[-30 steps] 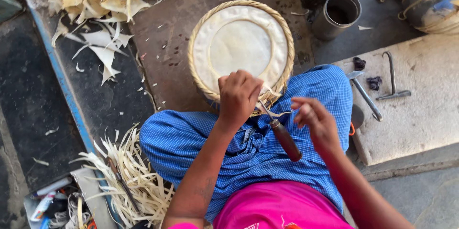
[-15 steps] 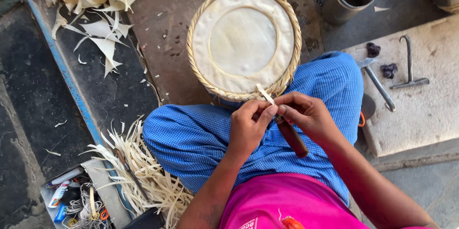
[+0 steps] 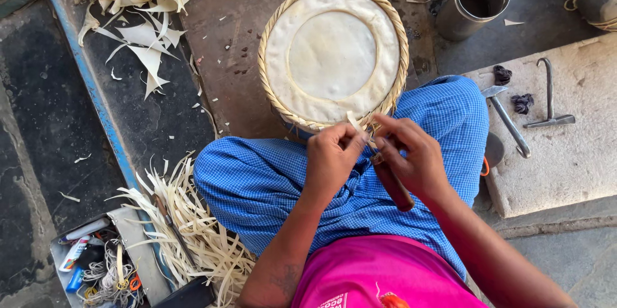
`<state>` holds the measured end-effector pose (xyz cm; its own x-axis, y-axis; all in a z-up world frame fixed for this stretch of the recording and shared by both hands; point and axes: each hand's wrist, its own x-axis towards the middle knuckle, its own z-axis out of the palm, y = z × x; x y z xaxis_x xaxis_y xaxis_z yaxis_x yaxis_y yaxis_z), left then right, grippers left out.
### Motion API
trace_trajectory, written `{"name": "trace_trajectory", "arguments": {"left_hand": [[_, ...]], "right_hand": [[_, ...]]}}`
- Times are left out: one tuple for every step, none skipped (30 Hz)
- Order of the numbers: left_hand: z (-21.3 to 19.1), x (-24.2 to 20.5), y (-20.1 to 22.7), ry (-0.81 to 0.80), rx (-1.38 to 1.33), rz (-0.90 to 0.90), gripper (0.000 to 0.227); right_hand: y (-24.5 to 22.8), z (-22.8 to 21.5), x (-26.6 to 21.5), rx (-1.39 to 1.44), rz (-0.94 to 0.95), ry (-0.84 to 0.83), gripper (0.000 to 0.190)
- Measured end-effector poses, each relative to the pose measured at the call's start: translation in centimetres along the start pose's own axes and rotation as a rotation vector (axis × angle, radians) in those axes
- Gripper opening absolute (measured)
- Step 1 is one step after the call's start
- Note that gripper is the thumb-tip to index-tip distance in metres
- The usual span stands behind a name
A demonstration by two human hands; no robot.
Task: The person constructs a drum head by weaving and lacing leather straps through the rim of a drum shell using a specialized punch tool and shears.
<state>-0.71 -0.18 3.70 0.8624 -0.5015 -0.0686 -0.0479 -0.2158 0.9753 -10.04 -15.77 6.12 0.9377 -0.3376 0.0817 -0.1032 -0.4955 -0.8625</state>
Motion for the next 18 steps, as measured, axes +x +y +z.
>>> {"name": "trace_trajectory", "arguments": {"left_hand": [[-0.4, 0.3, 0.3, 0.064, 0.148, 0.100, 0.016], [-0.7, 0.6, 0.5, 0.132, 0.295, 0.194, 0.015], [-1.1, 0.9, 0.5, 0.180, 0.353, 0.278, 0.015], [-1.4, 1.3, 0.6, 0.230, 0.413, 0.363, 0.014], [-1.6, 1.5, 0.5, 0.279, 0.472, 0.447, 0.015], [-1.7, 1.6, 0.4, 0.299, 0.479, 0.436, 0.015], [-1.7, 1.8, 0.2, 0.319, 0.485, 0.425, 0.016], [-1.7, 1.9, 0.0, 0.336, 0.492, 0.417, 0.016], [-1.6, 1.9, -0.3, 0.336, 0.452, 0.411, 0.016], [-1.6, 1.8, -0.5, 0.338, 0.413, 0.404, 0.016], [-1.6, 1.7, -0.7, 0.339, 0.375, 0.396, 0.016], [-1.6, 1.6, -0.9, 0.342, 0.375, 0.390, 0.016], [-1.6, 1.5, -1.0, 0.345, 0.375, 0.384, 0.017], [-1.5, 1.5, -1.1, 0.349, 0.373, 0.377, 0.017], [-1.6, 1.5, -1.3, 0.349, 0.375, 0.374, 0.016], [-1.5, 1.6, -1.3, 0.350, 0.376, 0.373, 0.015], [-1.5, 1.6, -1.4, 0.350, 0.377, 0.371, 0.014], [-1.5, 1.7, -1.5, 0.352, 0.376, 0.366, 0.014]], "right_hand": [[0.0, -0.1, -0.4, -0.040, -0.032, 0.014, 0.046], [0.0, -0.3, -1.0, -0.080, -0.064, 0.023, 0.050], [0.0, -0.3, -1.7, -0.120, -0.095, 0.031, 0.054], [0.1, -0.1, -2.3, -0.123, -0.061, -0.008, 0.058], [0.3, 0.3, -3.0, -0.126, -0.026, -0.047, 0.062], [0.5, 0.7, -3.8, -0.130, 0.011, -0.085, 0.067], [0.9, 1.1, -4.3, -0.079, 0.054, -0.118, 0.061], [1.4, 1.8, -4.7, -0.028, 0.098, -0.148, 0.056], [1.9, 2.3, -5.0, 0.024, 0.142, -0.178, 0.051], [2.4, 2.9, -5.2, 0.220, 0.278, -0.214, 0.054], [2.8, 3.2, -5.3, 0.417, 0.412, -0.249, 0.056], [3.2, 3.5, -5.4, 0.615, 0.545, -0.285, 0.058], [3.6, 3.6, -5.4, 0.635, 0.546, -0.302, 0.057], [3.9, 3.5, -5.4, 0.652, 0.547, -0.320, 0.056], [4.2, 3.4, -5.4, 0.668, 0.549, -0.338, 0.054], [4.4, 3.2, -5.3, 0.692, 0.520, -0.345, 0.054], [4.5, 3.0, -5.2, 0.716, 0.492, -0.353, 0.053], [4.5, 2.9, -5.2, 0.740, 0.465, -0.361, 0.053]]}}
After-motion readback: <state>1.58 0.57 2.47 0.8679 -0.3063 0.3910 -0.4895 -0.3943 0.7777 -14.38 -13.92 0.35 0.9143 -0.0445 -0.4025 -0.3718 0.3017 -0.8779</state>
